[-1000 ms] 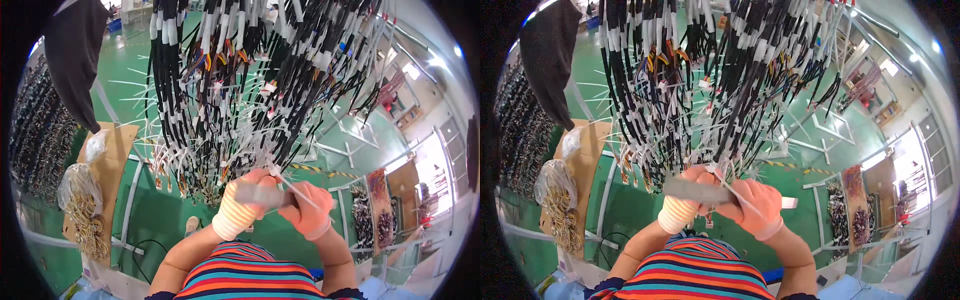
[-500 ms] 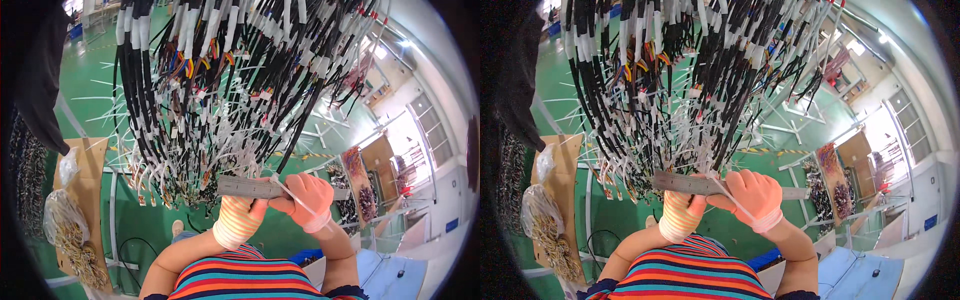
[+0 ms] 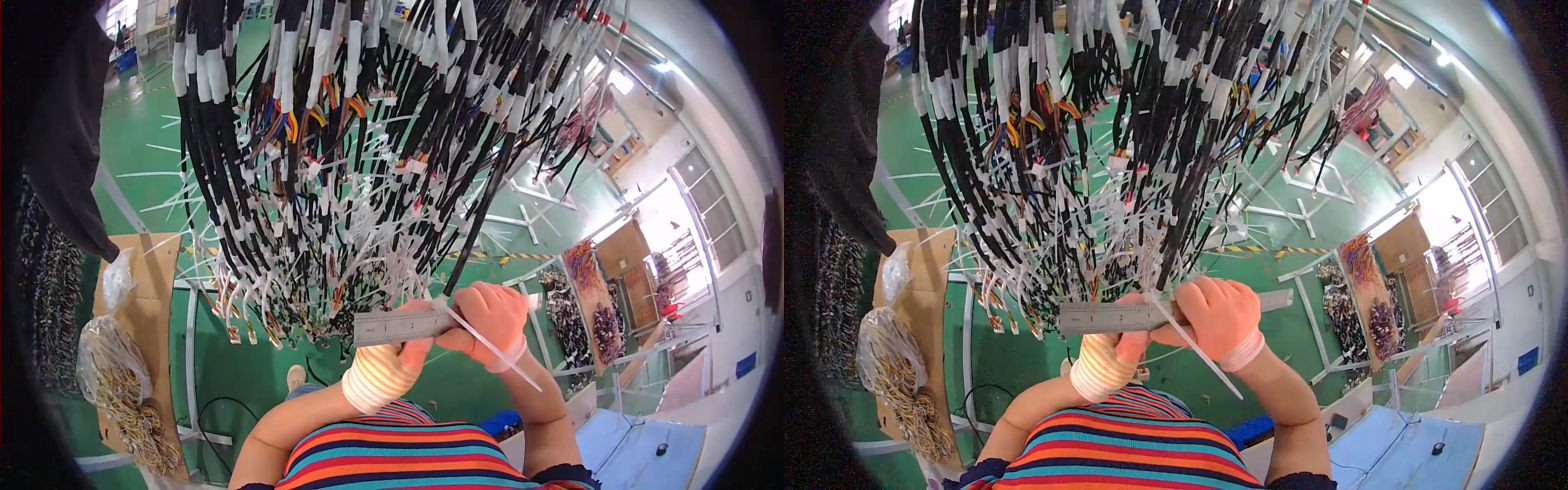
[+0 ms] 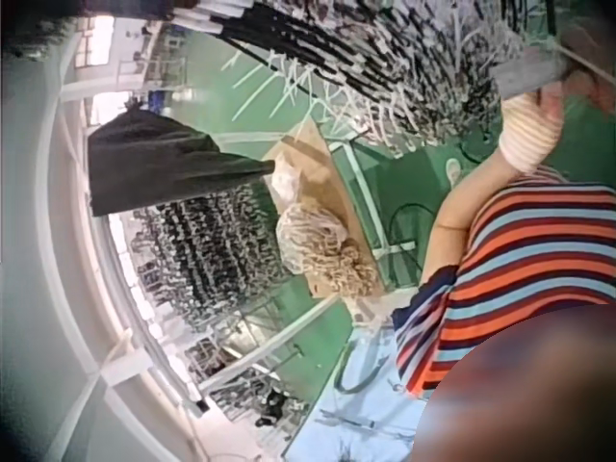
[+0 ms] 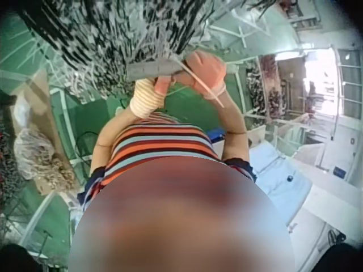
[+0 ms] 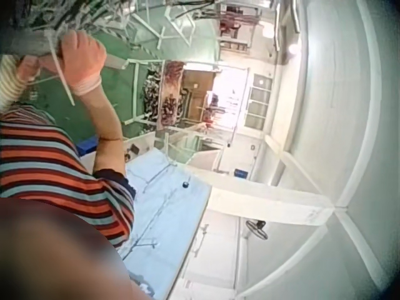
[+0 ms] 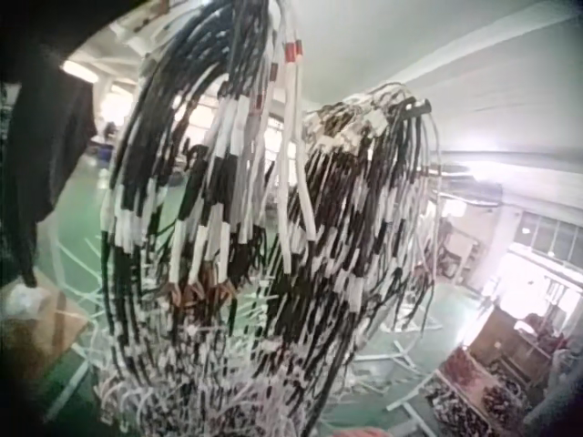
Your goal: Measure and inspect the components of a bundle of wire harnesses using a metal ruler.
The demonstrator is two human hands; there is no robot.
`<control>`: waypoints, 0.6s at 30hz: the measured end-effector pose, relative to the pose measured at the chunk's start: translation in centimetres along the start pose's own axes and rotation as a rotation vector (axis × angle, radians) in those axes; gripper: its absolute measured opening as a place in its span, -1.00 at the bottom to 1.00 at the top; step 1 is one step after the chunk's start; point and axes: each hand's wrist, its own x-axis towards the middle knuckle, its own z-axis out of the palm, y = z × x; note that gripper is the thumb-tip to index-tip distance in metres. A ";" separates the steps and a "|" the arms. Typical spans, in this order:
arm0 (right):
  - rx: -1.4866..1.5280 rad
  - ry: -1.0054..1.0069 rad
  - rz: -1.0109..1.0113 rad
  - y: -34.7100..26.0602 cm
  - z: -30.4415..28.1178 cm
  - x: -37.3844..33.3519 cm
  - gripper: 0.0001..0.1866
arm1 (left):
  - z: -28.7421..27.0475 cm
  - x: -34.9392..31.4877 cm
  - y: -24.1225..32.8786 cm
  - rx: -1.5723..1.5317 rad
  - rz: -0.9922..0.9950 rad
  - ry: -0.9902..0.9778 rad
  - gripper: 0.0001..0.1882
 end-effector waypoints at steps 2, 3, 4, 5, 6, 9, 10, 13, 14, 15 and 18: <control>0.052 0.013 -0.044 0.6 0.4 0.1 -0.32 | -0.2 -0.1 -0.1 -0.043 -0.053 -0.083 -0.70; 0.042 0.026 -0.071 1.0 0.5 0.1 -0.31 | -0.4 0.0 -0.2 -0.081 -0.100 -0.109 -0.67; 0.043 0.023 -0.093 1.3 0.5 0.1 -0.29 | -0.4 -0.1 -0.4 -0.070 -0.064 -0.130 -0.64; 0.044 0.019 -0.113 1.5 0.5 0.1 -0.28 | -0.3 -0.1 -0.6 -0.080 -0.053 -0.137 -0.62; 0.028 0.045 -0.114 1.6 0.6 0.1 -0.28 | -0.3 -0.1 -0.9 -0.091 -0.039 -0.144 -0.59; -0.012 0.104 -0.121 1.8 1.1 0.1 -0.28 | 0.1 -0.2 -1.9 -0.103 -0.084 -0.137 -0.57; -0.014 0.114 -0.119 1.7 1.4 0.1 -0.28 | 0.2 -0.2 -2.2 -0.061 -0.048 -0.132 -0.57; 0.035 0.113 -0.118 2.0 1.9 0.2 -0.31 | 0.4 -0.1 -2.6 0.053 0.062 -0.099 -0.56; 0.058 0.091 -0.120 2.2 2.0 0.3 -0.32 | 0.2 0.1 -2.6 0.086 0.109 -0.078 -0.56; 0.080 0.106 -0.138 2.5 2.0 0.3 -0.36 | 0.2 0.3 -2.5 0.131 0.136 -0.063 -0.56; 0.161 0.074 -0.244 2.7 1.4 -0.2 -0.43 | -0.8 1.2 -1.5 0.107 0.055 -0.157 -0.65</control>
